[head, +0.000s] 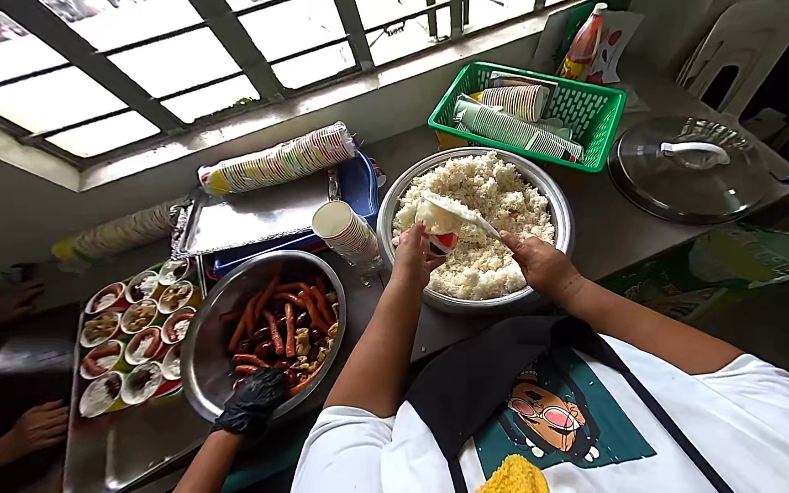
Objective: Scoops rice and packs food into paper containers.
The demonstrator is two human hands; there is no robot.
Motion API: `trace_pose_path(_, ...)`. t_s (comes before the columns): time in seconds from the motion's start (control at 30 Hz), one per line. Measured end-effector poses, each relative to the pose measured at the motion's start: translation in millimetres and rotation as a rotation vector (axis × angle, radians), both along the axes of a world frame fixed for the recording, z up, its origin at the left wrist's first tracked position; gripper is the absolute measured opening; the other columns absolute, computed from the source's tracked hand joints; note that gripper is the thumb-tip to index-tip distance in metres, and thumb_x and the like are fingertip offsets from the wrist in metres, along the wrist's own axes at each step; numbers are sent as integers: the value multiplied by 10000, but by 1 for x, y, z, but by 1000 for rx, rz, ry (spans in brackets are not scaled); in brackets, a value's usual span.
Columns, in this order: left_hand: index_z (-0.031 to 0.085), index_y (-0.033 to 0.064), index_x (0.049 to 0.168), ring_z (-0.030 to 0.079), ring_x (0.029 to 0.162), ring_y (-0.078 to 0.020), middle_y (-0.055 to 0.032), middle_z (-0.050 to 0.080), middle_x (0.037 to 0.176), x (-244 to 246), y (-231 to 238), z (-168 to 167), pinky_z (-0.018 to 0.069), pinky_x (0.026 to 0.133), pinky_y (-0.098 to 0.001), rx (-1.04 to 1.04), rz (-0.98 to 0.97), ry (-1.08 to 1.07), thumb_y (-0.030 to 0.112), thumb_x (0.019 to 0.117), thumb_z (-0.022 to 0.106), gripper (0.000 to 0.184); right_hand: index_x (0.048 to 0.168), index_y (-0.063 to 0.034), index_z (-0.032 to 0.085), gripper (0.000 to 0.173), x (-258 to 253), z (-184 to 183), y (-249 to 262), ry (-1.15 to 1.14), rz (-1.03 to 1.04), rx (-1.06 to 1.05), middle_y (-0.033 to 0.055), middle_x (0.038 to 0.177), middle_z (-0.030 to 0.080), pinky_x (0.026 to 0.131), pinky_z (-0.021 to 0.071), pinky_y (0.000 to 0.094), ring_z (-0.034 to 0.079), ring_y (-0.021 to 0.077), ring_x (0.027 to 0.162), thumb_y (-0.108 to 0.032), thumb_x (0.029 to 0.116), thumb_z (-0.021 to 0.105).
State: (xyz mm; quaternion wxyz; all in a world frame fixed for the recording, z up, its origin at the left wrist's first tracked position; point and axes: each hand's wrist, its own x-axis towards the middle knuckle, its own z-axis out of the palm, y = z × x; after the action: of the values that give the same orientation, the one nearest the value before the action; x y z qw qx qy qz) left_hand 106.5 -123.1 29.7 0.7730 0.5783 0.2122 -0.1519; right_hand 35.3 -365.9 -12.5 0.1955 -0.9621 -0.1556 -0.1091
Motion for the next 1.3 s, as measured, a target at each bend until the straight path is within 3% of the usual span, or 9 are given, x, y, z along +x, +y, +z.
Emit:
trace_pose_path(0.17, 352, 140, 1504, 646, 972, -319, -222, 557, 1330, 9, -3, 3, 558, 771, -466, 16, -13, 22, 403, 1057, 468, 532, 1554, -249, 478, 617, -19, -8, -11, 107, -54, -90, 294, 980, 638, 792, 546, 589, 649, 493, 940, 0, 991, 523)
trace_pose_path(0.27, 379, 122, 1453, 640, 899, -289, -204, 585, 1211, 12, 0, 1, 558, 741, -452, 39, 0, -20, 387, 1057, 479, 487, 1520, -234, 528, 585, -33, -14, -32, 77, -60, -70, 308, 973, 645, 783, 548, 613, 657, 512, 932, -3, 982, 534)
trace_pose_path(0.4, 366, 119, 1473, 638, 898, -270, -177, 567, 1199, 14, 3, -3, 564, 750, -437, -32, -20, -130, 304, 1059, 481, 467, 1506, -175, 545, 508, -39, 5, -53, 73, -97, 31, 298, 1001, 641, 819, 548, 596, 655, 482, 940, -37, 1017, 521)
trace_pose_path(0.53, 322, 122, 1492, 652, 950, -265, -158, 578, 1214, 4, -15, -13, 566, 819, -451, -211, -96, -176, 278, 1086, 388, 439, 1525, -104, 501, 478, -23, 33, -34, 79, -160, 94, 293, 1053, 635, 856, 544, 576, 647, 454, 986, -85, 1048, 505)
trace_pose_path(0.77, 381, 112, 1419, 645, 904, -274, -156, 569, 1162, 2, -14, -19, 572, 779, -467, -246, -21, -150, 307, 1083, 416, 390, 1545, -234, 491, 613, -49, 10, -22, 34, -121, -115, 297, 957, 639, 739, 553, 595, 657, 502, 897, 9, 983, 531)
trace_pose_path(0.93, 339, 89, 1475, 637, 969, -282, -181, 542, 1256, 6, 9, -15, 565, 809, -456, -266, 88, -165, 337, 1103, 363, 448, 1489, -259, 567, 529, -77, -8, -41, 87, -125, -110, 337, 987, 643, 739, 537, 650, 651, 549, 903, -49, 1005, 528)
trace_pose_path(1.1, 381, 65, 1426, 674, 905, -250, -159, 623, 1171, -1, 85, 30, 586, 786, -422, -255, 122, -325, 368, 1109, 303, 446, 1498, -111, 543, 457, -83, -7, -29, 254, -237, 7, 401, 1178, 628, 913, 477, 712, 601, 595, 1116, -106, 1043, 494)
trace_pose_path(1.2, 377, 80, 1424, 689, 862, -241, -149, 650, 1120, -9, 168, 60, 599, 769, -404, -126, 210, -409, 376, 1113, 250, 448, 1532, -61, 478, 475, -88, 4, -12, 277, -285, 69, 401, 1287, 579, 997, 437, 696, 552, 581, 1214, -137, 1063, 472)
trace_pose_path(1.3, 371, 98, 1436, 694, 866, -253, -155, 654, 1129, -20, 263, 78, 603, 770, -409, -36, 444, -407, 376, 1103, 304, 438, 1542, -8, 434, 498, -91, 0, -3, 280, -322, 121, 410, 1337, 551, 1066, 400, 662, 524, 576, 1263, -151, 1066, 450)
